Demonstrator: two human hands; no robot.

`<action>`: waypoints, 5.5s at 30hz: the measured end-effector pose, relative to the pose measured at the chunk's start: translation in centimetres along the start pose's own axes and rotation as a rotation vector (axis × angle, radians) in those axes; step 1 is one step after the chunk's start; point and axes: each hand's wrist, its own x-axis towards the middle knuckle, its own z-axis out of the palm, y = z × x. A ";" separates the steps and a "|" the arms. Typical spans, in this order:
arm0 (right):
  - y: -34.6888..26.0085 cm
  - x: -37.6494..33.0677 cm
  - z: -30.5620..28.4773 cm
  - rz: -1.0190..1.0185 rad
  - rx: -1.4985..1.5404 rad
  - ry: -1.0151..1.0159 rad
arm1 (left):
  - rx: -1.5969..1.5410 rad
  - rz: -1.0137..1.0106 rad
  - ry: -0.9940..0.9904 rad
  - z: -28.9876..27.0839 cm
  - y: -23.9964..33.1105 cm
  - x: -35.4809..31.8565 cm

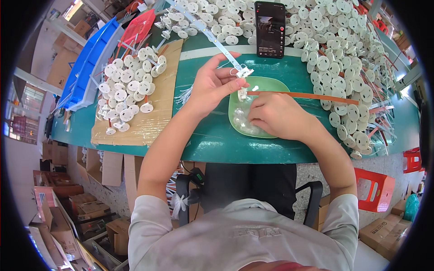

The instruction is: The person assembles decorative light strings by hand. They pick up white circular components and LED strips, insert the components into the strips, and secure them with small white ties. The assembled units are placed on the table among other components.

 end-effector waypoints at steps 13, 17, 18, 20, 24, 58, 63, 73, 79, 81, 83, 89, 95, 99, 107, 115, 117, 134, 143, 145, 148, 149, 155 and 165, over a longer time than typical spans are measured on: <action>0.4 -0.3 -0.6 0.013 0.145 -0.032 | 0.008 -0.029 -0.011 0.7 0.0 -0.3; 0.4 -0.2 -0.6 -0.009 0.149 -0.023 | -0.005 -0.034 -0.010 0.8 0.2 -0.2; 0.4 -0.1 -0.6 -0.022 0.156 -0.015 | 0.009 -0.032 -0.003 0.8 0.0 -0.1; 0.2 0.1 -0.8 -0.030 0.204 0.034 | 0.023 -0.020 0.002 0.7 -0.1 0.0; -0.1 0.3 -1.0 0.015 0.316 0.150 | -0.003 -0.026 0.025 0.5 0.0 -0.1; -0.3 0.9 0.6 -0.052 0.522 0.893 | -0.327 0.142 -0.049 1.7 -0.5 -1.0; -0.3 0.9 0.7 -0.067 0.439 0.919 | -0.263 0.144 -0.034 1.9 -0.6 -1.1; 0.3 0.8 -0.6 -0.298 0.292 0.770 | -0.274 0.063 -0.123 0.2 -0.3 -0.9; -0.3 0.7 -1.0 -0.266 0.191 0.826 | -0.311 0.142 -0.140 0.6 -0.7 -0.9; -0.2 1.1 -0.2 -0.274 0.128 0.913 | -0.344 0.155 -0.072 1.6 -0.9 -1.2; -0.1 1.4 0.3 -0.287 0.065 0.992 | -0.407 0.158 -0.026 2.4 -1.3 -1.3; -0.2 2.0 1.2 -0.273 0.023 1.100 | -0.542 0.108 0.009 3.2 -2.3 -1.4; -0.5 2.4 1.5 -0.258 0.022 1.155 | -0.473 0.086 0.003 3.1 -2.2 -1.4; -0.6 2.3 1.8 -0.201 0.024 1.158 | -0.385 0.166 -0.011 2.9 -2.5 -1.1; -0.6 2.8 2.0 -0.016 0.334 1.094 | -0.439 0.056 0.066 2.5 -2.5 -0.6; 0.0 2.5 1.7 -0.011 0.490 1.030 | -0.475 0.062 0.024 2.6 -2.1 -0.8; -0.3 2.4 1.9 0.026 0.512 1.043 | -0.450 0.077 0.020 2.5 -2.2 -0.9; -0.7 2.9 2.7 0.107 0.375 1.122 | -0.460 0.119 0.069 3.4 -3.3 -0.7; -0.8 2.6 2.3 0.045 0.483 1.093 | -0.429 0.118 0.071 2.9 -2.4 -0.7; -0.4 2.3 2.4 0.051 0.511 1.062 | -0.448 0.111 0.042 2.8 -2.3 -0.8; -0.2 2.0 2.2 0.027 0.436 1.037 | -0.406 0.108 0.016 2.7 -2.7 -0.8; -0.2 2.0 2.1 0.019 0.432 1.022 | -0.340 0.146 0.020 2.6 -2.7 -0.9; 0.6 2.2 0.9 -0.024 0.525 0.998 | 0.075 0.206 0.082 2.4 1.6 -0.1; 1.4 1.2 0.6 -0.152 0.254 1.012 | 1.055 -0.203 0.427 -20.1 20.4 0.5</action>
